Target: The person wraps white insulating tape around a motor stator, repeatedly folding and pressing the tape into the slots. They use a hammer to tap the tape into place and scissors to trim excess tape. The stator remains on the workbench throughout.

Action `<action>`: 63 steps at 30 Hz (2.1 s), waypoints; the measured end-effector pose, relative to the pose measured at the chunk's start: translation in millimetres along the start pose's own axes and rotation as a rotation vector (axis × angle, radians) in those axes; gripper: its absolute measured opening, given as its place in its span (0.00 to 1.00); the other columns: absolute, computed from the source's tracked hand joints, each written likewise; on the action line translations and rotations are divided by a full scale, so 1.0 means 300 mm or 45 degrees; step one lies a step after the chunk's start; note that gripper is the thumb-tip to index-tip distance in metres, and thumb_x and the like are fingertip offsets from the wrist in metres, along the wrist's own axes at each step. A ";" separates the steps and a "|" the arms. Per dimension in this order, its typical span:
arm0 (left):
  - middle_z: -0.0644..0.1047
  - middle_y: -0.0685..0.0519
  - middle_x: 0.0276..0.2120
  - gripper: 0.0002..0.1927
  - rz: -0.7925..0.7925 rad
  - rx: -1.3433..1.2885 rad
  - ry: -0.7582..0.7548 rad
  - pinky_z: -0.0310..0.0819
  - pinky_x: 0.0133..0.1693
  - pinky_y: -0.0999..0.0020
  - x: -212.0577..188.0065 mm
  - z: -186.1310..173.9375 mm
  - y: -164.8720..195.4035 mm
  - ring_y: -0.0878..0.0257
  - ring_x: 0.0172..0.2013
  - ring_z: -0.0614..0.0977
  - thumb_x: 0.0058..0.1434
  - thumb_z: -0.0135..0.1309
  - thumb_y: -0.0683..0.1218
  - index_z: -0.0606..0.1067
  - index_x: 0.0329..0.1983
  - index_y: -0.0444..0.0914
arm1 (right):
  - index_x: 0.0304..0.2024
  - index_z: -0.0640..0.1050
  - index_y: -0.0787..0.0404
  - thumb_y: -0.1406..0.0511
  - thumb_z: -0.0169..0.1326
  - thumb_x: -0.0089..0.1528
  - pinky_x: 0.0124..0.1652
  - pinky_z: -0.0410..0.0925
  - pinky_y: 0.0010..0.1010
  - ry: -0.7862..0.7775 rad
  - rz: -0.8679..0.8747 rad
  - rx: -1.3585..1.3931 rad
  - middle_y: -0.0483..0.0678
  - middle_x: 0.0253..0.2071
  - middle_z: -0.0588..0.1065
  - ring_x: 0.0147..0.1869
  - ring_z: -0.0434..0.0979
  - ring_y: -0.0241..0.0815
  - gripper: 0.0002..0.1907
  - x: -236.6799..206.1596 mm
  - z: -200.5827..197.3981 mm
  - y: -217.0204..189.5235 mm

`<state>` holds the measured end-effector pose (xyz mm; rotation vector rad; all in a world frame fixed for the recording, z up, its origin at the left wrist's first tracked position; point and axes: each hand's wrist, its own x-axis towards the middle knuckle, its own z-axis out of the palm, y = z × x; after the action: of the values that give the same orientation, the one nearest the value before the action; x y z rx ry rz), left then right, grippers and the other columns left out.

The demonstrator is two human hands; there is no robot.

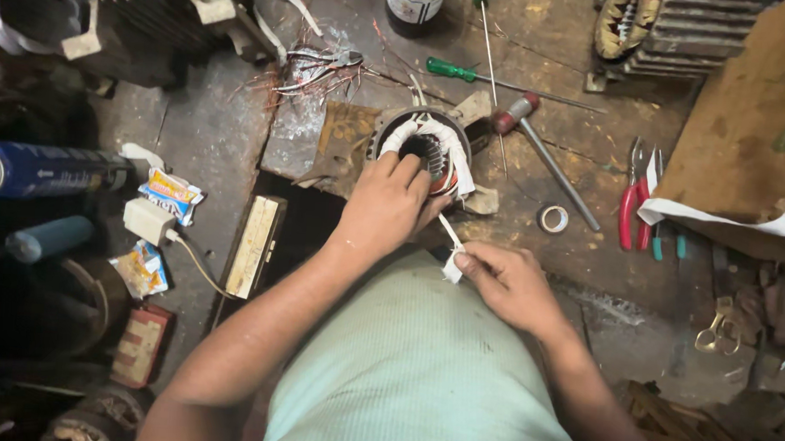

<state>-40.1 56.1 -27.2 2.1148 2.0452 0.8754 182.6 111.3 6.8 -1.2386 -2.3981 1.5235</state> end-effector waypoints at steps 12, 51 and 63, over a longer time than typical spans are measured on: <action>0.71 0.50 0.36 0.14 -0.120 0.188 0.129 0.70 0.40 0.56 -0.018 0.027 0.013 0.51 0.40 0.74 0.60 0.62 0.53 0.75 0.34 0.39 | 0.37 0.80 0.60 0.59 0.51 0.66 0.34 0.71 0.37 -0.298 -0.221 -0.008 0.54 0.29 0.79 0.32 0.82 0.50 0.12 0.078 -0.036 0.024; 0.78 0.46 0.39 0.07 -1.007 -0.686 0.381 0.76 0.44 0.61 -0.202 0.085 0.339 0.51 0.41 0.83 0.71 0.51 0.44 0.74 0.46 0.35 | 0.47 0.79 0.66 0.63 0.51 0.70 0.39 0.62 0.30 -0.814 -0.242 0.581 0.46 0.37 0.72 0.38 0.66 0.36 0.12 0.167 -0.025 0.152; 0.79 0.51 0.41 0.14 -0.319 -0.032 0.600 0.78 0.44 0.63 -0.123 0.070 0.206 0.55 0.43 0.81 0.52 0.63 0.38 0.79 0.43 0.38 | 0.40 0.79 0.59 0.67 0.64 0.55 0.48 0.66 0.41 0.127 -1.059 -0.304 0.48 0.35 0.76 0.46 0.75 0.51 0.11 0.168 -0.055 0.052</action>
<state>26.3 21.4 -31.0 1.7009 2.4202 1.4509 164.8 158.8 -15.0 -0.2140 -2.5554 0.9136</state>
